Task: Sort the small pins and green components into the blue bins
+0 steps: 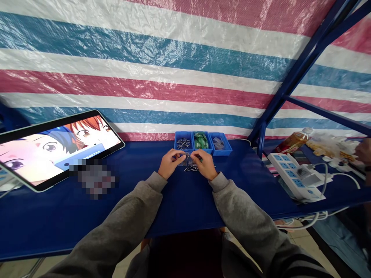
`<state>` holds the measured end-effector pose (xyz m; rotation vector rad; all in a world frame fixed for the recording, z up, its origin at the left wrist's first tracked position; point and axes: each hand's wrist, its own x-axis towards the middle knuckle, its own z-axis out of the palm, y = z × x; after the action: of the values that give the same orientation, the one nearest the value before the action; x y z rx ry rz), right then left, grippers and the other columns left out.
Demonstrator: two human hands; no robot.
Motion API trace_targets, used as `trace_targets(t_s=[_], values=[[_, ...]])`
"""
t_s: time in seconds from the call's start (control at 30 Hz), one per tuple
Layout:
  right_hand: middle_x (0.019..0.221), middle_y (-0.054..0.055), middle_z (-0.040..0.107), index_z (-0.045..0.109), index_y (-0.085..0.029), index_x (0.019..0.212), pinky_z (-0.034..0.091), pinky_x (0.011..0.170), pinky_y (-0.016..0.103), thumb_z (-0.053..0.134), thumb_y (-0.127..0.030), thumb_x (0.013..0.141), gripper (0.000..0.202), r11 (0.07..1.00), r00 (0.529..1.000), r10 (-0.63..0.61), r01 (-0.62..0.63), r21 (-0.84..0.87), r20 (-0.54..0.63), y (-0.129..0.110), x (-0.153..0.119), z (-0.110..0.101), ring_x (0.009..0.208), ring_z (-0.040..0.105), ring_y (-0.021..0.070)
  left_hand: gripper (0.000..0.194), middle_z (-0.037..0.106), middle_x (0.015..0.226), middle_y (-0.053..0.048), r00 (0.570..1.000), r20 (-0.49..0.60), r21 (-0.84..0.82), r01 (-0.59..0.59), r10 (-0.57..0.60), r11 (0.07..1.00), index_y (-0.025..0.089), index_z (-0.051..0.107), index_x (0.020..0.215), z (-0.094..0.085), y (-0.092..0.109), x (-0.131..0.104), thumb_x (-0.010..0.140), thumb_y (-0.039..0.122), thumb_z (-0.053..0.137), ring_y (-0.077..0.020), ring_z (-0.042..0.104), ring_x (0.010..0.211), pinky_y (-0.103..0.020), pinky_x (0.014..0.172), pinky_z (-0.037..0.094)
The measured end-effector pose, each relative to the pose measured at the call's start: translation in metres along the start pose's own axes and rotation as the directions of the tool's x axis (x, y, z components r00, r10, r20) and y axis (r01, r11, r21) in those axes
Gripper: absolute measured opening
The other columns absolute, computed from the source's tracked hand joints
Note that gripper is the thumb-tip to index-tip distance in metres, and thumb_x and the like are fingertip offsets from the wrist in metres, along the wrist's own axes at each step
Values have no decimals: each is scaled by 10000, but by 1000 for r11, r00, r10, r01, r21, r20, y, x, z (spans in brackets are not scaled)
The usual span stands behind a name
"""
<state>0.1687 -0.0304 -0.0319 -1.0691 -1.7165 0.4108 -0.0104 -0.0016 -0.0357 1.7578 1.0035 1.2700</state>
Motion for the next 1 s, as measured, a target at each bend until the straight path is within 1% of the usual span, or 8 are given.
trace_targets(t_s=[0.17,0.3,0.4,0.6,0.73,0.8,0.9,1.0], values=[[762,26,648,655,-194,899,511,635,281,480,-317,913,214,990,995,102,-103,93,13,3,0,1,609,596,147,350,646,692,-29,991,74,-151,120,-110,981,146,629,778,0,0,1,745,490,688,-157,595,636,-277,611,493],[1046,85,627,612,-214,1183,541,697,308,428,-222,925,317,996,1000,-10,10,83,-9,4,-1,-1,745,626,158,365,633,606,-8,983,96,-297,179,-157,938,140,600,847,0,4,0,736,468,714,-137,579,537,-274,563,477],[1192,102,558,644,-236,1149,545,739,320,510,-217,899,285,995,994,-103,103,19,33,7,-2,0,874,618,176,444,626,588,16,973,131,-379,227,-191,897,147,573,998,0,7,0,706,427,756,-123,576,520,-261,562,475],[957,80,605,713,-212,919,520,734,307,549,-279,900,178,995,996,-92,92,-43,-12,6,-2,3,815,600,170,423,630,646,-5,966,148,-397,255,-212,882,145,596,1004,2,11,-1,727,434,734,-125,586,578,-252,574,485],[731,33,621,705,-186,816,497,631,290,602,-347,844,193,993,991,89,-81,81,-101,3,2,-2,636,564,148,382,603,699,-34,974,84,-333,226,-210,915,136,654,869,0,11,1,776,507,654,-121,555,594,-221,496,449],[600,-7,591,679,-177,756,478,539,276,653,-387,781,213,938,957,267,-230,258,-117,6,6,-6,520,528,129,382,595,690,-36,976,65,-280,216,-206,935,137,664,842,-2,9,1,774,512,649,-121,545,585,-216,478,441],[518,-38,560,636,-165,716,476,463,268,727,-400,677,255,732,834,539,-393,556,-120,15,12,-15,440,515,116,360,593,673,-32,981,57,-221,195,-187,956,138,667,812,-2,6,2,757,494,661,-124,542,578,-214,471,441],[697,11,680,621,-158,847,582,609,309,755,-312,634,295,560,694,690,-332,759,-205,23,17,-26,577,647,149,337,595,667,-28,983,64,-189,181,-172,965,136,669,794,-1,4,2,752,471,662,-123,540,572,-214,472,438]])
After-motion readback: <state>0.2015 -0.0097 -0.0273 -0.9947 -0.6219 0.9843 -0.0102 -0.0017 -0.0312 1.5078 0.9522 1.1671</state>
